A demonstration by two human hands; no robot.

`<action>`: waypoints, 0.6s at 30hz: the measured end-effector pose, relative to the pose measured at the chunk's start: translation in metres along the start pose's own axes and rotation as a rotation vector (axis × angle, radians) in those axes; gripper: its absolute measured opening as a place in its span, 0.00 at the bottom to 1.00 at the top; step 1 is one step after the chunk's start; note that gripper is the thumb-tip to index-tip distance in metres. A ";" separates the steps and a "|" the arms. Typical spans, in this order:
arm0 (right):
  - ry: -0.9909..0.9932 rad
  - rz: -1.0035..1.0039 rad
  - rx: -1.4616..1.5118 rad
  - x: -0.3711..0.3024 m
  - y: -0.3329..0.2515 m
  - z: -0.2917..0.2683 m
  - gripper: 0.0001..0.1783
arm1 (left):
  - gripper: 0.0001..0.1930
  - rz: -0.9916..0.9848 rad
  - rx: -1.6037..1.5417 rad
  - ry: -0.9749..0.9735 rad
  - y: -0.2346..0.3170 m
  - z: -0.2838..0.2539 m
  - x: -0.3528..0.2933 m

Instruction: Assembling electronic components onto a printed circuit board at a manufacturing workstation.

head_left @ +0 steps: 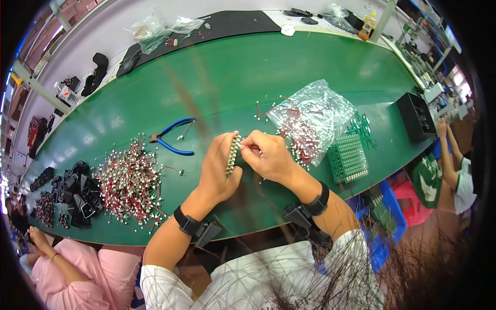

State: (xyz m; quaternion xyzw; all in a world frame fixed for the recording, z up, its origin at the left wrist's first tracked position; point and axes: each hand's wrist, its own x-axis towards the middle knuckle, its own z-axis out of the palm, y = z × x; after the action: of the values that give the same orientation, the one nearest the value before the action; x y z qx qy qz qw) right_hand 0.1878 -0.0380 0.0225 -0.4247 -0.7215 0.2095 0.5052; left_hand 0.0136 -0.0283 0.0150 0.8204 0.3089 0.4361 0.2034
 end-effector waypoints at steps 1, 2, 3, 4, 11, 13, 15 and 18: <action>-0.007 -0.008 0.006 0.000 0.002 -0.001 0.06 | 0.34 0.000 -0.001 -0.002 0.001 -0.001 0.000; -0.015 -0.017 0.012 -0.001 0.004 -0.001 0.05 | 0.36 0.005 -0.001 -0.011 0.002 -0.001 0.000; -0.013 -0.015 0.012 -0.001 0.006 -0.001 0.05 | 0.37 0.010 -0.002 -0.020 0.003 -0.001 0.001; -0.012 -0.024 0.026 -0.001 0.007 -0.001 0.05 | 0.37 0.010 -0.002 -0.022 0.003 -0.001 0.000; -0.027 -0.024 0.032 -0.002 0.009 0.000 0.05 | 0.37 0.012 0.029 -0.034 0.001 0.000 -0.001; -0.026 -0.017 0.016 0.000 0.006 0.000 0.05 | 0.37 0.008 0.031 -0.034 -0.001 0.000 -0.002; -0.027 -0.010 -0.001 0.001 0.003 0.002 0.05 | 0.37 0.005 -0.032 0.033 -0.004 0.001 -0.001; 0.010 0.014 0.004 0.002 0.001 0.005 0.06 | 0.36 -0.083 -0.101 0.082 -0.003 0.001 -0.001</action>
State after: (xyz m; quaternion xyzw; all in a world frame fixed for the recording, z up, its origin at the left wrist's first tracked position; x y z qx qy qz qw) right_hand 0.1833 -0.0351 0.0207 -0.4298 -0.7156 0.2121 0.5081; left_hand 0.0133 -0.0270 0.0116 0.7769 0.3284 0.4757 0.2496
